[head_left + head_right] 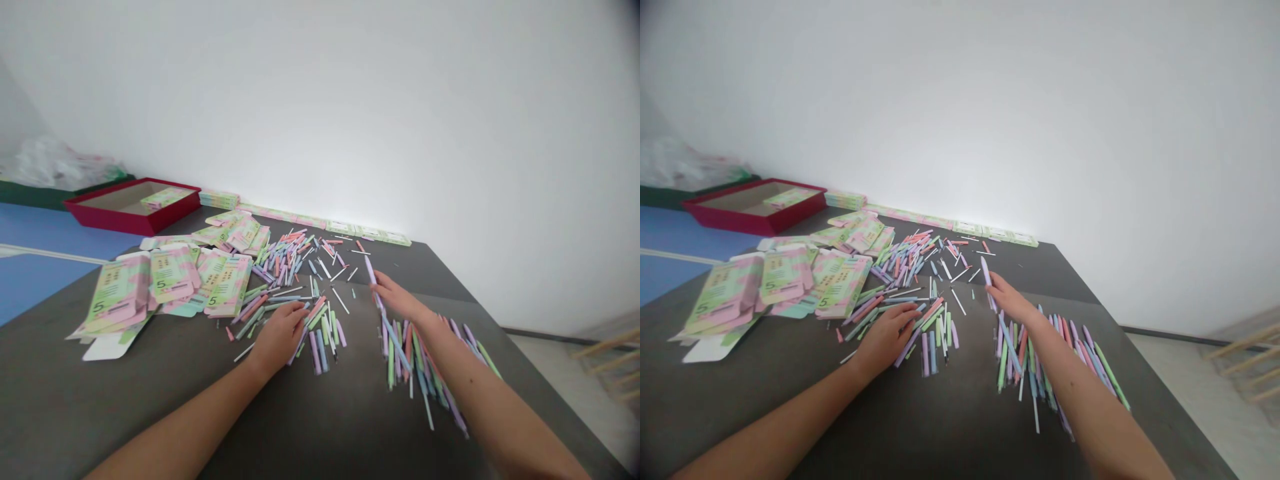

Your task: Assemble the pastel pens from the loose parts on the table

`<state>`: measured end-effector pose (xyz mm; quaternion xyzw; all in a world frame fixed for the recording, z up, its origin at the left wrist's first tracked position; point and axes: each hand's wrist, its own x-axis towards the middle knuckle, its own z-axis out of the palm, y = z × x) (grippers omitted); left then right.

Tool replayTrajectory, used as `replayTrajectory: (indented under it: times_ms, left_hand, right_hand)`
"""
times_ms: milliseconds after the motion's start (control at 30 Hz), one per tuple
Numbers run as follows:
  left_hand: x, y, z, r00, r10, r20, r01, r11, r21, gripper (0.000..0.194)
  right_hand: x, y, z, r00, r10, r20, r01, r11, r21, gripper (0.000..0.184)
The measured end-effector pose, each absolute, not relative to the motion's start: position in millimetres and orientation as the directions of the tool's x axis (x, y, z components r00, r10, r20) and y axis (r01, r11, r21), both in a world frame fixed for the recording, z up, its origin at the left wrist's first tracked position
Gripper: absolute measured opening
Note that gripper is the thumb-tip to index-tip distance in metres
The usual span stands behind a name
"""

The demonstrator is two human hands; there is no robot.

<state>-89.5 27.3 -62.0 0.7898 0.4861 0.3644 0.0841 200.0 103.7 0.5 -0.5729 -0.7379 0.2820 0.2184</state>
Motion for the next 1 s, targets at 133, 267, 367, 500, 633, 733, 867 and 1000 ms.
replayTrajectory:
  times_ms: [133, 267, 367, 500, 633, 733, 867, 1000]
  left_hand:
    - [-88, 27, -63, 0.276, 0.829, 0.487, 0.704, -0.519, 0.484, 0.025]
    - [-88, 27, -64, 0.280, 0.829, 0.484, 0.708, -0.519, 0.479, 0.025]
    - [-88, 27, -63, 0.277, 0.834, 0.478, 0.706, -0.514, 0.487, 0.026]
    - [-88, 28, -62, 0.272, 0.841, 0.467, 0.704, -0.505, 0.500, 0.026]
    - [-88, 29, -62, 0.276, 0.834, 0.478, 0.697, -0.516, 0.498, 0.026]
    - [-89, 29, -63, 0.283, 0.834, 0.474, 0.691, -0.520, 0.502, 0.026]
    - [-90, 28, -62, 0.273, 0.841, 0.467, 0.697, -0.507, 0.507, 0.027]
    - [-89, 27, -63, 0.269, 0.847, 0.460, 0.699, -0.499, 0.511, 0.026]
  right_hand:
    - [176, 48, 16, -0.448, 0.878, 0.171, 0.597, 0.436, -0.674, 0.049]
    - [163, 11, 27, -0.488, 0.832, 0.264, 0.599, 0.539, -0.593, 0.053]
    - [169, 13, 27, -0.449, 0.848, 0.282, 0.673, 0.529, -0.517, 0.054]
    - [201, 53, 14, -0.108, 0.991, 0.076, 0.949, 0.126, -0.288, 0.048]
    - [234, 94, -10, 0.107, 0.991, -0.080, 0.982, -0.118, -0.145, 0.036]
    - [244, 109, -28, 0.208, 0.965, -0.160, 0.975, -0.218, -0.045, 0.030]
    - [246, 119, -40, 0.249, 0.946, -0.207, 0.968, -0.246, 0.039, 0.029]
    - [243, 137, -38, 0.221, 0.956, -0.193, 0.975, -0.217, 0.042, 0.035]
